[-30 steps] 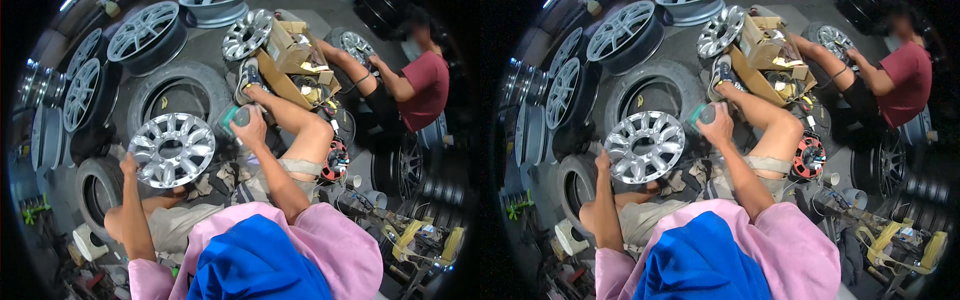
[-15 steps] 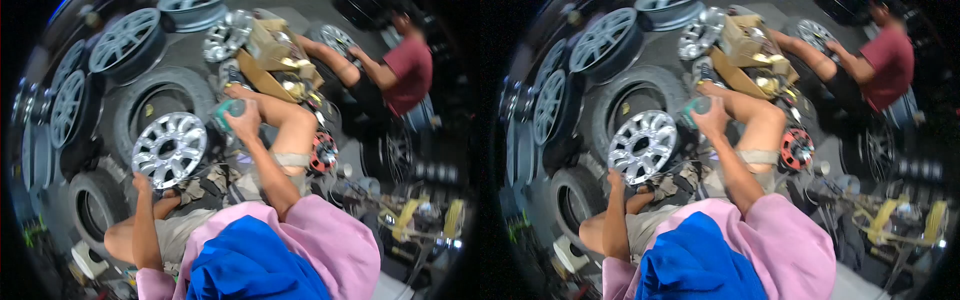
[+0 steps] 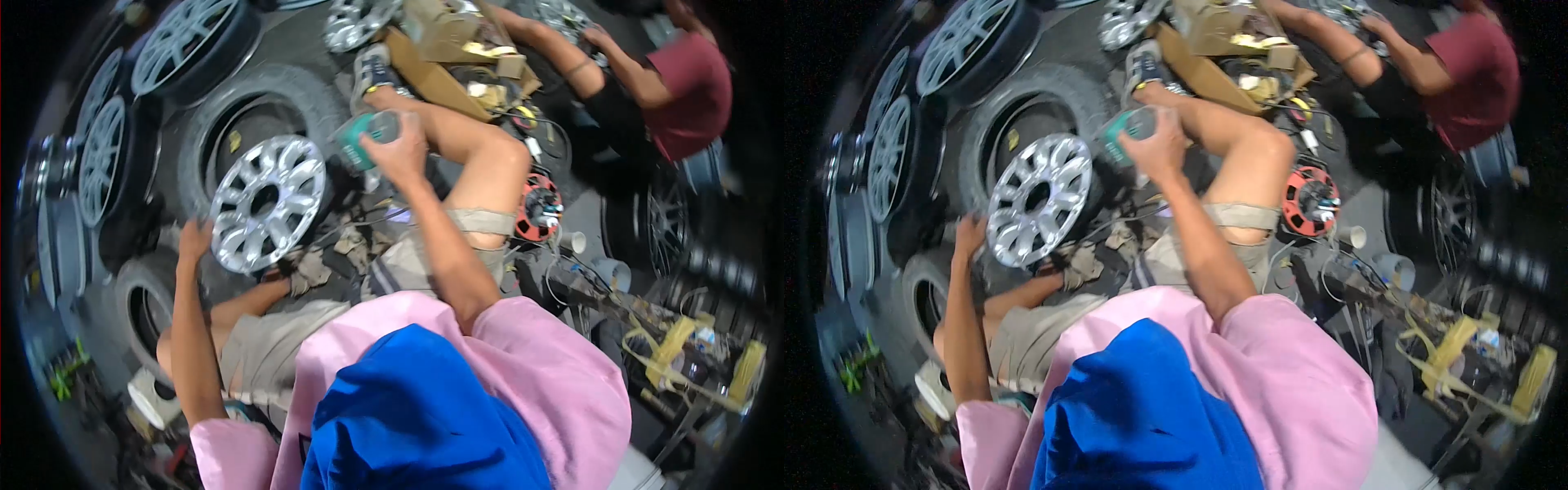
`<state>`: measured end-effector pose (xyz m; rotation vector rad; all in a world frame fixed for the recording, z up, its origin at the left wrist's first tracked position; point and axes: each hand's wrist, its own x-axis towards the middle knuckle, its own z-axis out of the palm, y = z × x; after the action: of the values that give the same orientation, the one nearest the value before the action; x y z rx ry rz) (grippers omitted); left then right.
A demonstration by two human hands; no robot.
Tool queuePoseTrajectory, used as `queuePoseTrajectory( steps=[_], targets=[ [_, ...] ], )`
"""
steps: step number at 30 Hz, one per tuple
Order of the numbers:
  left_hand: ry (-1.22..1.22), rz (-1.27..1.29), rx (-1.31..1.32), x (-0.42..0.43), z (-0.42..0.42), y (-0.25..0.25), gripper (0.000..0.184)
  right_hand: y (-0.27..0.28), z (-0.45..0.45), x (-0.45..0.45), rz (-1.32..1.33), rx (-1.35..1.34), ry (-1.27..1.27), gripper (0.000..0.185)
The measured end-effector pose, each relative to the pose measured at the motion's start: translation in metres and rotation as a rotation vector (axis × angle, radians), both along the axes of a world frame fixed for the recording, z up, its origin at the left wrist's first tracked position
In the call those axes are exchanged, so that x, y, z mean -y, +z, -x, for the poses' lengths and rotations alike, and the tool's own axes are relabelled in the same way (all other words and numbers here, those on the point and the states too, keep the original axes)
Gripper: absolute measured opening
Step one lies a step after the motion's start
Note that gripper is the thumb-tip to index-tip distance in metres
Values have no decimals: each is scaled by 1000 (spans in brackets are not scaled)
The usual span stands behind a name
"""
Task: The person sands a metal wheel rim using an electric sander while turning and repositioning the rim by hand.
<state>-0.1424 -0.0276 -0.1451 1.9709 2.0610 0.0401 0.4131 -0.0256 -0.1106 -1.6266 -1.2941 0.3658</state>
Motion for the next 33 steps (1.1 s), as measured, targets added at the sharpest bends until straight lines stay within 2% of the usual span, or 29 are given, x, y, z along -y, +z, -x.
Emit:
queuePoseTrajectory(
  steps=[1, 4, 8, 12, 16, 18, 21, 24, 26, 28, 29, 30, 33],
  targets=[
    [40, 72, 31, -7, -44, 45, 54, 6, -3, 1, 70, -37, -4, 61],
    [-23, 73, 61, -27, -81, 74, 49, -1, -13, -1, 88, 18, -50, 68],
    [114, 114, 6, -53, -55, 35, 50, -1, -15, 1, 137, -32, -42, 68],
    [231, 149, -33, -64, -35, -7, 62, -2, -9, 2, 187, 1, -22, 67],
    [270, 200, 14, -73, -24, -57, 71, -2, -3, -1, 251, -76, 59, 64],
    [255, 146, 22, -76, -16, -83, 82, 7, 1, -4, 280, -159, 87, 61],
    [266, 311, 36, -86, -40, -53, 92, 16, 4, -9, 270, -141, 134, 58],
    [358, 406, -30, -98, -44, -53, 94, 14, 8, -16, 250, -123, 141, 57],
    [299, 430, -5, -103, -39, -43, 97, 15, 10, -15, 260, -128, 130, 59],
    [302, 387, 55, -98, -25, -44, 106, 8, 5, -16, 267, -108, 116, 60],
    [339, 374, 173, -96, -17, -43, 113, 4, 5, -13, 276, -95, 110, 62],
    [344, 372, 163, -91, -12, -42, 113, 3, 8, -12, 276, -105, 116, 62],
    [546, 63, 333, -89, -7, -54, 107, -1, 8, -9, 287, -35, 71, 64]
  ],
)
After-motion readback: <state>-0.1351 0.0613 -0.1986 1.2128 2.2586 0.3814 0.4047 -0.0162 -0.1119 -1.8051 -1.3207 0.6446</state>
